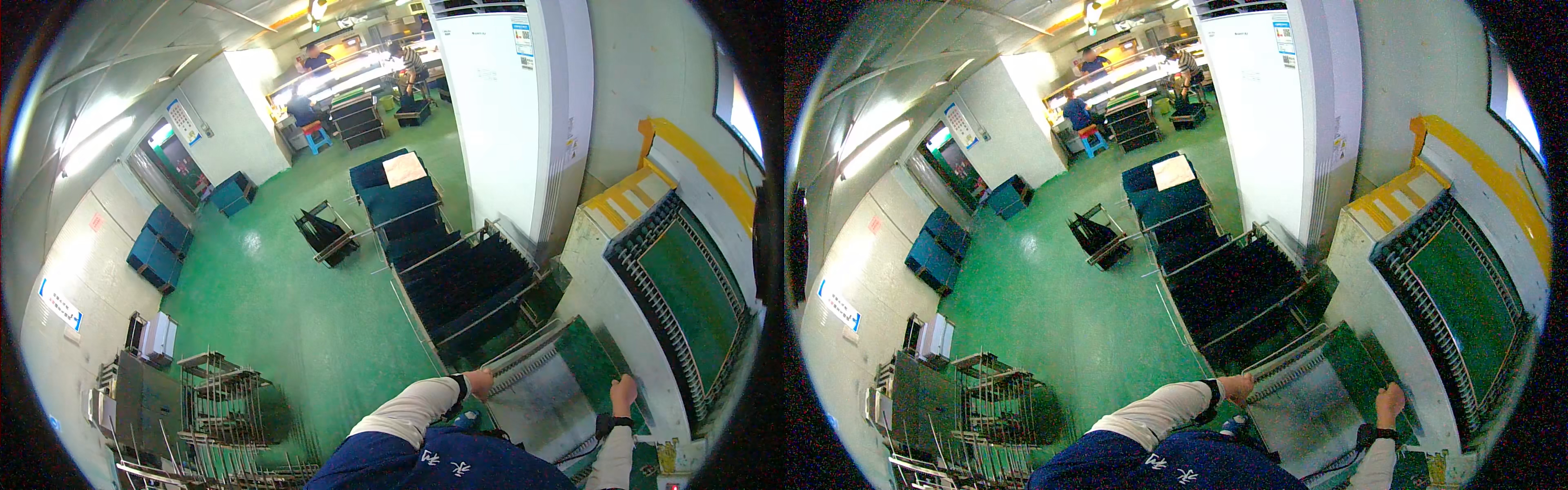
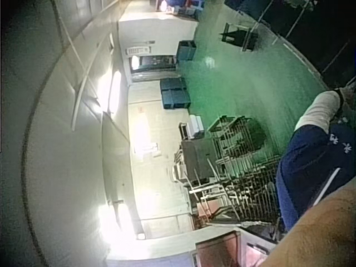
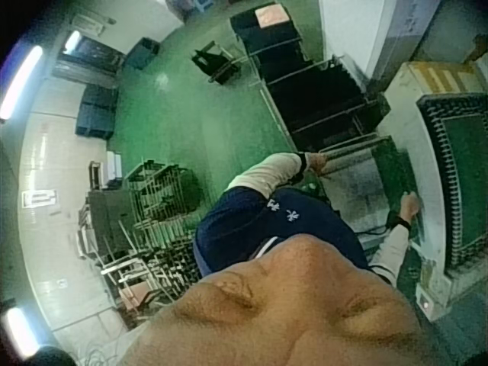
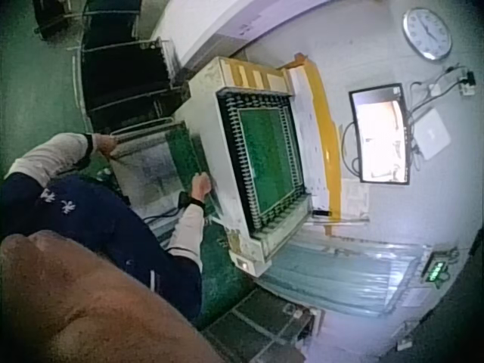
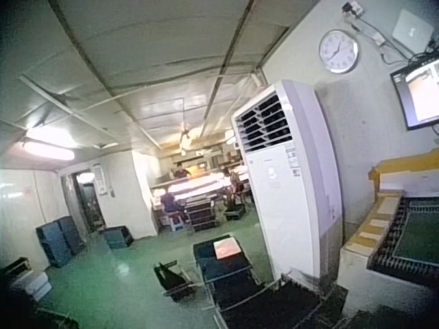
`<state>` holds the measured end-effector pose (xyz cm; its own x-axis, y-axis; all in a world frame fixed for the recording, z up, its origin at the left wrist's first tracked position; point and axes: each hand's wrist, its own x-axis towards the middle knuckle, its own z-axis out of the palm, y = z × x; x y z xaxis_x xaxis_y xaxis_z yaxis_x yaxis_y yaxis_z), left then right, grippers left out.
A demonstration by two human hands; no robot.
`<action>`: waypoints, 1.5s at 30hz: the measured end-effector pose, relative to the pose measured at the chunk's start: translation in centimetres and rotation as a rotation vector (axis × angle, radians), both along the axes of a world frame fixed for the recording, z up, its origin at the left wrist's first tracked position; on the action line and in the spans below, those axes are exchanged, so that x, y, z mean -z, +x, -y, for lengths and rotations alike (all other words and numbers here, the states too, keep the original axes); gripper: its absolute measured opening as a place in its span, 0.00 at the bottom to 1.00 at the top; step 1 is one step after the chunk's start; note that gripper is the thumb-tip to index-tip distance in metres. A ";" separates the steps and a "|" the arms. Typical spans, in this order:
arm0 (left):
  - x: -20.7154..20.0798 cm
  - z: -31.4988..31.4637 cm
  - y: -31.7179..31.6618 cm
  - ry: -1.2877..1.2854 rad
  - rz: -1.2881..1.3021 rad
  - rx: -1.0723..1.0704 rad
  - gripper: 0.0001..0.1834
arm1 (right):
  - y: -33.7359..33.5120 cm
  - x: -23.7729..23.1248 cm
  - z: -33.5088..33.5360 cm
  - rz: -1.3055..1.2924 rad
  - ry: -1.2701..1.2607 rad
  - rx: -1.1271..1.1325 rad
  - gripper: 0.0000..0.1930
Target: Loading printed circuit boards (PCBs) into a processing machine.
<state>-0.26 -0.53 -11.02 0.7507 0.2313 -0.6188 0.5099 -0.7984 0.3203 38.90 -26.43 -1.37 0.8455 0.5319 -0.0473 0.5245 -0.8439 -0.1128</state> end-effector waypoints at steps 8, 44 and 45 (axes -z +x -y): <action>-2.9 0.3 -0.4 0.038 -0.032 0.076 0.43 | 0.5 2.0 0.2 0.075 0.062 -0.037 0.13; -3.1 0.0 -0.1 -0.009 0.014 0.035 0.34 | 1.2 3.6 0.9 0.195 0.089 -0.084 0.13; -3.2 0.0 0.0 -0.010 0.020 0.062 0.34 | 1.3 3.8 1.0 0.210 0.103 -0.091 0.13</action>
<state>-0.25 -0.52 -7.83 0.7758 0.1775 -0.6055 0.4528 -0.8250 0.3383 40.19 -27.44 -5.15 0.7797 0.5988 0.1832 0.6185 -0.7821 -0.0760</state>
